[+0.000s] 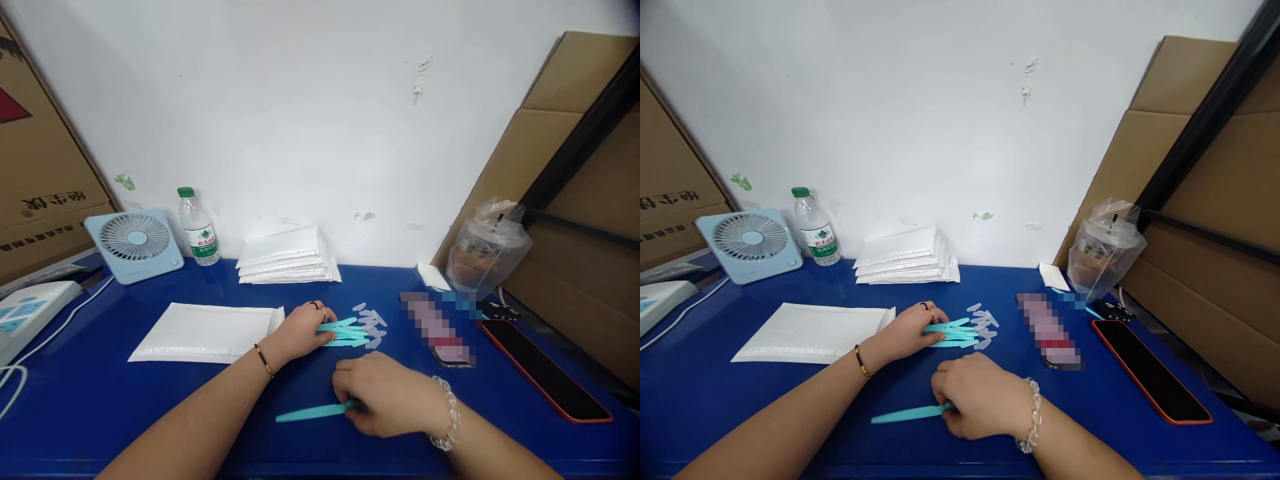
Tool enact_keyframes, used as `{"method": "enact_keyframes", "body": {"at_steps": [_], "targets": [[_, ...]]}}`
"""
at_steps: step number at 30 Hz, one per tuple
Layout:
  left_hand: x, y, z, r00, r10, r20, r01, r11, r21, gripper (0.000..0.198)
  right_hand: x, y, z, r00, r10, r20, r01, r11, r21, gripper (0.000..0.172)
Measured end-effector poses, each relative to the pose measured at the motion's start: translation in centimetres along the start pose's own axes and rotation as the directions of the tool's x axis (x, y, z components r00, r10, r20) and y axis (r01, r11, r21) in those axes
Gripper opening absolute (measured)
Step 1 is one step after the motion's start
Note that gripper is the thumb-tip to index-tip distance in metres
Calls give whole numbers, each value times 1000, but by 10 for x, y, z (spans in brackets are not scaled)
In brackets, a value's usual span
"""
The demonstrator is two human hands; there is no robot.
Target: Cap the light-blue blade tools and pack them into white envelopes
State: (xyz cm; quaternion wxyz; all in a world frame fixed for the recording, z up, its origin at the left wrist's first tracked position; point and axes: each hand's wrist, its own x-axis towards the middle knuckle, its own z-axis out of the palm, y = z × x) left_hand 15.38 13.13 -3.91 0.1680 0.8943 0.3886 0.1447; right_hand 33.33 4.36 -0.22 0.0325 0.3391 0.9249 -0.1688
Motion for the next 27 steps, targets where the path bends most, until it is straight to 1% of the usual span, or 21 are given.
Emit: {"method": "enact_keyframes", "body": {"at_steps": [3, 5, 6, 8, 10, 11, 13, 15, 17, 19, 21, 24, 25, 27], "targets": [[-3, 5, -8, 999, -6, -45, 3, 998, -70, 33, -2, 11, -5, 1000, 6, -30, -5, 1000, 16, 9], [-6, 11, -16, 998, -8, -62, -1, 989, -148, 35, -1, 18, -7, 996, 26, -87, -24, 999, 27, 9], [-8, 15, -20, 999, -4, -46, -5, 982, -191, 35, 0, 21, -8, 992, 39, -120, -35, 999, 38, 10], [-12, 22, -27, 999, 34, 38, -23, 967, -255, 35, 1, 25, -11, 980, 72, -187, -57, 995, 85, 10], [-14, 26, -29, 988, 92, 122, -56, 961, -271, 32, 2, 30, -15, 959, 110, -260, -67, 983, 170, 8], [-14, 27, -29, 983, 110, 144, -69, 963, -260, 30, 1, 34, -17, 945, 136, -298, -68, 972, 227, 9], [-13, 26, -27, 983, 109, 148, -75, 973, -219, 34, 1, 42, -20, 913, 202, -353, -69, 933, 354, 11], [-11, 23, -25, 990, 81, 119, -55, 978, -203, 37, 0, 51, -20, 898, 270, -346, -71, 868, 492, 15], [-10, 18, -25, 992, 53, 115, -24, 970, -241, 35, 0, 61, -19, 894, 307, -326, -62, 806, 589, 21], [-10, 15, -27, 990, 22, 141, 24, 948, -317, 35, 1, 68, -17, 887, 299, -353, -25, 793, 608, 25], [-10, 13, -30, 983, 1, 185, 72, 920, -386, 37, 1, 71, -16, 870, 265, -417, 24, 820, 572, 25], [-10, 10, -33, 978, -1, 211, 94, 896, -434, 40, -2, 74, -18, 848, 228, -478, 79, 838, 540, 24], [-10, 9, -33, 978, -4, 207, 97, 893, -440, 42, -4, 75, -20, 841, 233, -488, 87, 833, 547, 24], [-8, 5, -32, 983, -31, 183, 112, 887, -448, 44, -8, 78, -24, 817, 284, -502, 76, 811, 581, 25]]}}
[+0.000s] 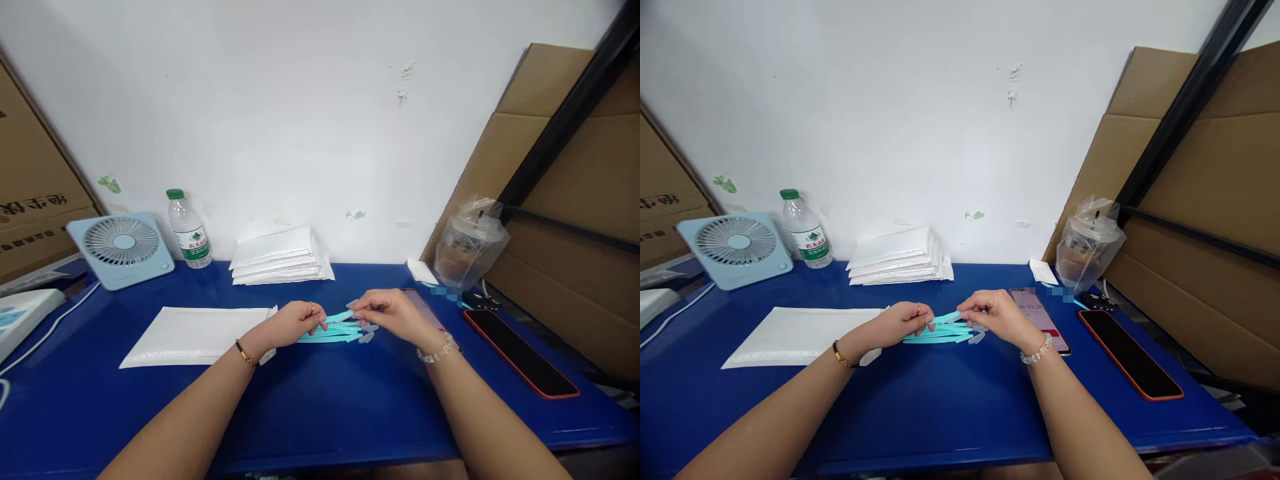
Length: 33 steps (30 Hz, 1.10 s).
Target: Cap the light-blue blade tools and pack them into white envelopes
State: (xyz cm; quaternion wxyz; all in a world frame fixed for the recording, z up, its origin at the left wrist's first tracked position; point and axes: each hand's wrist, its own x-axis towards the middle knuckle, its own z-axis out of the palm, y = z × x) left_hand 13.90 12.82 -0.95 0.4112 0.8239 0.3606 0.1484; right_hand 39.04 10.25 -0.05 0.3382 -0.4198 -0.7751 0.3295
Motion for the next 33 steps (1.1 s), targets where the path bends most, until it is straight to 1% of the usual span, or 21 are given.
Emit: {"method": "enact_keyframes", "body": {"at_steps": [4, 6, 7, 8, 11, 14, 21, 24, 29, 31, 33], "targets": [[6, -11, 0, 993, -34, -110, 36, 999, 14, 45, 2, 4, -9, 983, 108, -148, -89, 987, 134, 29], [7, -14, 1, 988, -29, -155, 35, 999, 38, 45, 4, 7, -8, 968, 145, -204, -98, 970, 221, 30], [8, -14, 1, 986, -25, -168, 33, 998, 48, 45, 6, 8, -6, 964, 161, -213, -104, 961, 255, 31], [8, -14, 1, 985, -18, -174, 28, 998, 56, 45, 7, 9, -4, 962, 177, -209, -113, 952, 285, 31], [7, -13, 1, 983, -1, -184, 16, 997, 77, 43, 9, 10, 2, 965, 222, -143, -158, 919, 362, 31], [6, -13, 1, 981, 17, -191, 4, 994, 108, 39, 9, 9, 7, 959, 255, -125, -191, 905, 381, 30], [6, -10, 5, 981, 72, -183, -38, 983, 182, 35, 12, 11, 27, 975, 211, -68, -163, 891, 423, 28], [8, -10, 6, 980, 69, -185, -34, 982, 187, 34, 12, 11, 29, 974, 209, -83, -155, 892, 425, 28], [10, -16, 3, 975, 28, -220, 6, 988, 155, 34, 9, 10, 18, 954, 229, -194, -135, 905, 404, 29], [10, -16, 3, 978, 23, -207, 9, 988, 153, 34, 9, 9, 19, 955, 229, -187, -141, 908, 394, 29], [10, -14, 4, 981, 38, -189, -7, 987, 161, 34, 10, 8, 24, 965, 220, -146, -148, 909, 389, 29]]}}
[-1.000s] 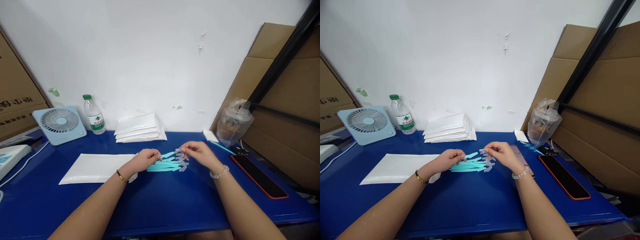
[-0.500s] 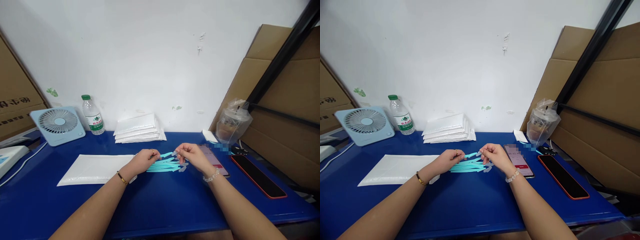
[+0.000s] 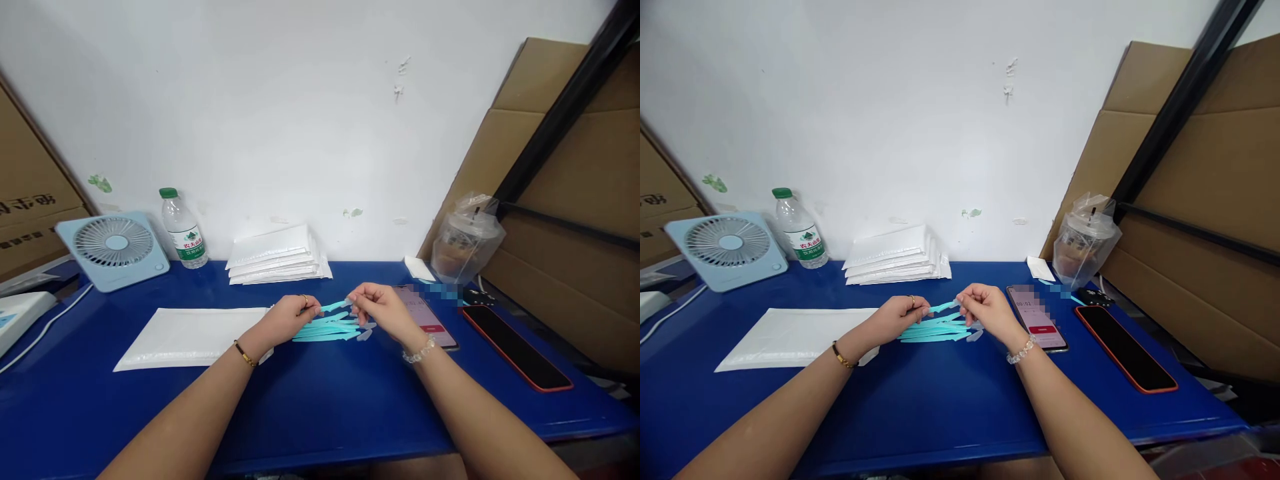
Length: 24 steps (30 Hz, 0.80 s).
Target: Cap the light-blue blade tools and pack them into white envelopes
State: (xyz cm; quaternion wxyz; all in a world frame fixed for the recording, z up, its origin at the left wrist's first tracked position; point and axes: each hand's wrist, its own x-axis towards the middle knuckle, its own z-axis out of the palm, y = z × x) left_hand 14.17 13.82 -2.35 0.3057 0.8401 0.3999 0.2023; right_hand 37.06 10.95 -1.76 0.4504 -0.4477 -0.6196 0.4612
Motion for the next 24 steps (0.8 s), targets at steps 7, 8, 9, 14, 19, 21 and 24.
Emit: {"method": "enact_keyframes", "body": {"at_steps": [7, 8, 9, 14, 19, 21, 24], "targets": [[4, -3, 2, 995, 60, -84, -44, 981, 191, 32, 4, 5, -9, 1000, -19, -7, 16, 947, -321, 27], [6, -6, 2, 993, 41, -114, -12, 969, 245, 31, 5, 6, -17, 996, -51, -71, 14, 900, -436, 25], [7, -11, 1, 991, 19, -136, 22, 957, 291, 31, 6, 8, -26, 990, -84, -114, 8, 839, -545, 22], [13, -20, 2, 990, 20, -137, 33, 929, 368, 26, 15, 21, -43, 985, -174, -24, 93, 632, -770, 20], [10, -6, 5, 995, 43, -91, -13, 952, 306, 25, 27, 34, -30, 978, -155, 143, 205, 544, -813, 17], [9, -1, 7, 999, 24, -25, -16, 961, 274, 21, 28, 35, -27, 977, -135, 163, 210, 538, -816, 13], [8, 4, 10, 999, -32, 11, 28, 969, 245, 17, 26, 31, -25, 979, -115, 169, 205, 529, -823, 8]]}}
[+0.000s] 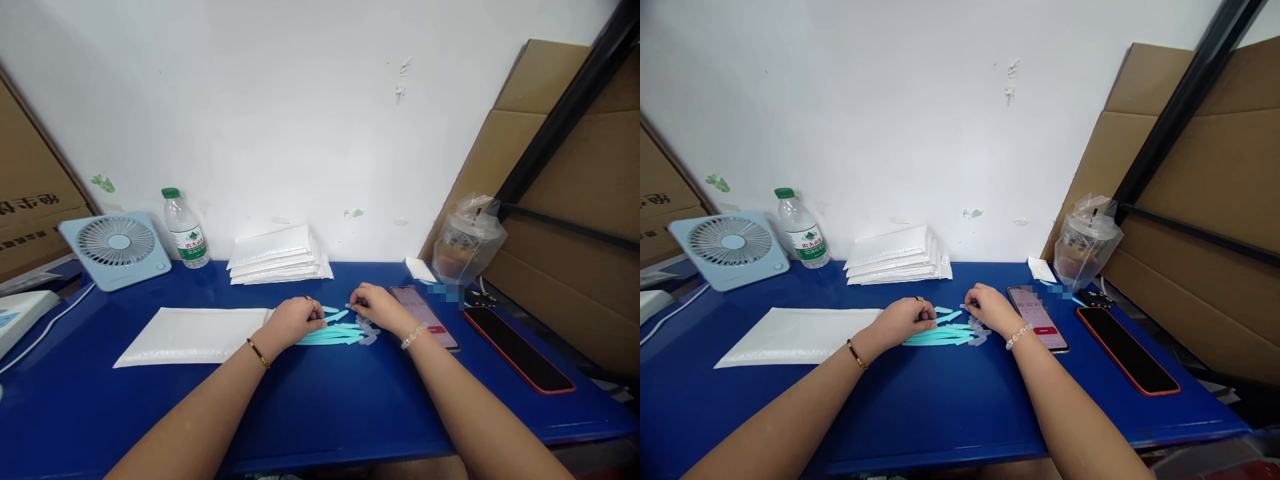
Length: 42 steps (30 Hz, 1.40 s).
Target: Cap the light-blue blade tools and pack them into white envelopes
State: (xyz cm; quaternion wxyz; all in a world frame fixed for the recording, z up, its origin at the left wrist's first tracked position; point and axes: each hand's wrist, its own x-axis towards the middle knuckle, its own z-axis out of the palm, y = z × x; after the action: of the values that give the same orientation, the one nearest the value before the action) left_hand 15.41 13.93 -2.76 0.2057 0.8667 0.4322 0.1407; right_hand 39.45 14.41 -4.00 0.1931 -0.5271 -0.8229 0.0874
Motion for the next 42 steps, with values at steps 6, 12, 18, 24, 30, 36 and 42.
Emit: {"method": "enact_keyframes", "body": {"at_steps": [6, 12, 18, 24, 30, 36, 42], "targets": [[2, 4, 3, 994, -106, 9, 106, 994, -8, 14, 0, -10, 3, 1000, -8, -11, 7, 993, -122, 5], [1, 1, 5, 991, -133, 11, 134, 989, -69, 15, -1, -5, 0, 996, 62, -63, -47, 973, 224, 5], [2, -5, -1, 987, -152, -51, 144, 980, -141, 21, -7, -4, -14, 969, 243, -40, -149, 710, 688, 26], [2, -7, 0, 989, -128, -75, 115, 980, -161, 23, -10, -15, -20, 964, 265, 23, -178, 580, 795, 29], [2, -12, -2, 982, -164, -91, 149, 977, -153, 22, -12, -11, -14, 976, 204, -76, -143, 864, 482, 21], [2, -18, -8, 972, -206, -114, 179, 961, -210, 26, -11, -16, -16, 989, 28, -143, 7, 972, 236, 18], [5, -25, -7, 970, -188, -154, 153, 965, -211, 26, 4, -57, 6, 977, -214, -4, 212, 965, 152, 18]]}}
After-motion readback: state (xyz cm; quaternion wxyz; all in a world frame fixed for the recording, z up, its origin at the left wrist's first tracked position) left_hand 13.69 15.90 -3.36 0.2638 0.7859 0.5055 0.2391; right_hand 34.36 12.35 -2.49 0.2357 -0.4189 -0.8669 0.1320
